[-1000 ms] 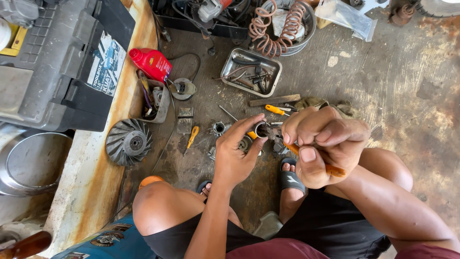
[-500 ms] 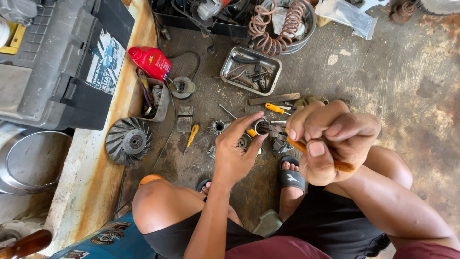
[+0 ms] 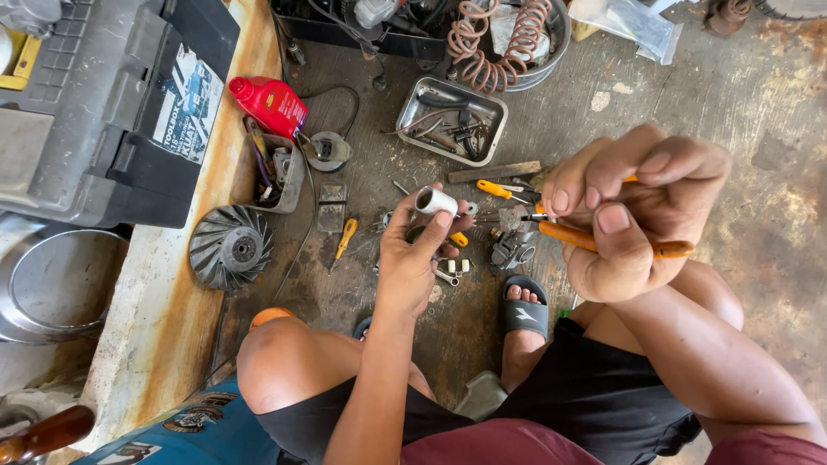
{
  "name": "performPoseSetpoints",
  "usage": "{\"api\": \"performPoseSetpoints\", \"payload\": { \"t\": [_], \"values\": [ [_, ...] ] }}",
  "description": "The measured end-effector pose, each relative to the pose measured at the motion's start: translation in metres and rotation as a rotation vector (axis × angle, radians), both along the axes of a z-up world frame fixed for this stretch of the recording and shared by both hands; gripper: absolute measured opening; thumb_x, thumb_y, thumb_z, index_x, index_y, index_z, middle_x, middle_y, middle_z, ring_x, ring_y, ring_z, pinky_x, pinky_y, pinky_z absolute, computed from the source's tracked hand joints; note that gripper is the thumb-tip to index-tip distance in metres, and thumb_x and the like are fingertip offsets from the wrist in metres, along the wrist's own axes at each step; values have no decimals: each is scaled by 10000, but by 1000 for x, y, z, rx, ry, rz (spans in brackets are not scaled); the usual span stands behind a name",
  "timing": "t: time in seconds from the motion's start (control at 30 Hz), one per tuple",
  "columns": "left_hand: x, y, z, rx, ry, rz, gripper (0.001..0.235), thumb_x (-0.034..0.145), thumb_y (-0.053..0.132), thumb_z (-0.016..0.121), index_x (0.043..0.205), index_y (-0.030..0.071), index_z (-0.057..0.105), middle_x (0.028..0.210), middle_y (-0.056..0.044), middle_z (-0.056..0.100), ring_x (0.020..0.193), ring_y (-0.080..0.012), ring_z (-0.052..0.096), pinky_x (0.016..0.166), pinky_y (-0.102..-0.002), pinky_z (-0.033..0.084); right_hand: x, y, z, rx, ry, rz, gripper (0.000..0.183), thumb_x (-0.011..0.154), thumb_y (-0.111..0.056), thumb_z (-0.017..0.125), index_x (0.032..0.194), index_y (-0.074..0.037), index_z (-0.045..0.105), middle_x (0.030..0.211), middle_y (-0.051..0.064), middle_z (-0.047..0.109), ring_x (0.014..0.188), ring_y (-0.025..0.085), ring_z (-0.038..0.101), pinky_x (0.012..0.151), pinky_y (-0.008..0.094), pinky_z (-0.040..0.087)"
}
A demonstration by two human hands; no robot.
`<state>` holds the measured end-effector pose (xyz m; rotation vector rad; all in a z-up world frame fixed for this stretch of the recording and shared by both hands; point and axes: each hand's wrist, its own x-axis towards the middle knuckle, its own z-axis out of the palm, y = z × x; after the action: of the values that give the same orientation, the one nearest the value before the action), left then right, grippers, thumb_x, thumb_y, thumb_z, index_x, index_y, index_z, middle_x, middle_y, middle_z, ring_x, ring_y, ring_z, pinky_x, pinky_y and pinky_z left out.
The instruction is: Cleaning and assembling a motorcycle carburetor using a rag and screwdriver
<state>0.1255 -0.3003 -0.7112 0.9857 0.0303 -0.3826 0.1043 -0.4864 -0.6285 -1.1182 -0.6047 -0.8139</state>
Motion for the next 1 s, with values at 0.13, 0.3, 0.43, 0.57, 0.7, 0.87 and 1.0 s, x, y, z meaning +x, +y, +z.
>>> {"api": "performPoseSetpoints", "payload": {
  "t": [0.13,0.3,0.43,0.57,0.7,0.87,1.0],
  "values": [
    [-4,-1,3,-128,30,-14,529,917,161,730,1403,82,536,1152,-156,728,991,-232,720,638,-237,493,0,0,-4,3,28,46,305,991,-33,519,1263,-148,443,1034,50,515,778,165,570,728,272,537],
    [-7,-4,2,-238,31,-59,491,940,68,706,1399,97,534,1222,-185,699,971,-211,719,612,-203,504,0,6,-4,21,45,65,324,975,-10,512,1256,-152,440,1026,56,494,768,172,543,707,281,517],
    [-10,-8,0,-287,29,-53,507,950,31,685,1422,71,506,1243,-192,679,993,-209,711,693,-208,549,-3,8,-4,20,80,72,320,979,-22,530,1251,-160,434,1022,50,496,792,167,544,723,279,514],
    [-12,-12,-4,-327,7,-31,506,945,-39,673,1418,38,511,1248,-220,658,986,-202,684,805,-236,564,-4,9,-2,-23,82,77,333,986,-44,519,1280,-162,416,1029,47,482,791,160,549,738,263,519],
    [-12,-12,-7,-373,-5,-21,481,954,-48,668,1403,22,512,1220,-222,660,995,-249,689,848,-253,578,-9,8,-3,-28,136,85,432,961,-70,570,1358,-173,435,1065,47,499,850,167,562,798,266,523],
    [-11,-12,-10,-412,8,-7,490,946,-21,699,1395,19,508,1201,-218,666,994,-232,690,839,-238,577,2,-1,5,-88,38,43,509,943,-46,563,1409,-191,419,1046,81,490,807,183,545,701,284,535],
    [-8,-10,-14,-417,-17,23,506,957,-17,689,1420,6,488,1203,-231,665,1013,-241,693,803,-231,573,-5,-8,33,-366,136,-174,371,964,-274,490,716,-6,556,1097,189,515,863,190,575,683,273,546]
  ]
}}
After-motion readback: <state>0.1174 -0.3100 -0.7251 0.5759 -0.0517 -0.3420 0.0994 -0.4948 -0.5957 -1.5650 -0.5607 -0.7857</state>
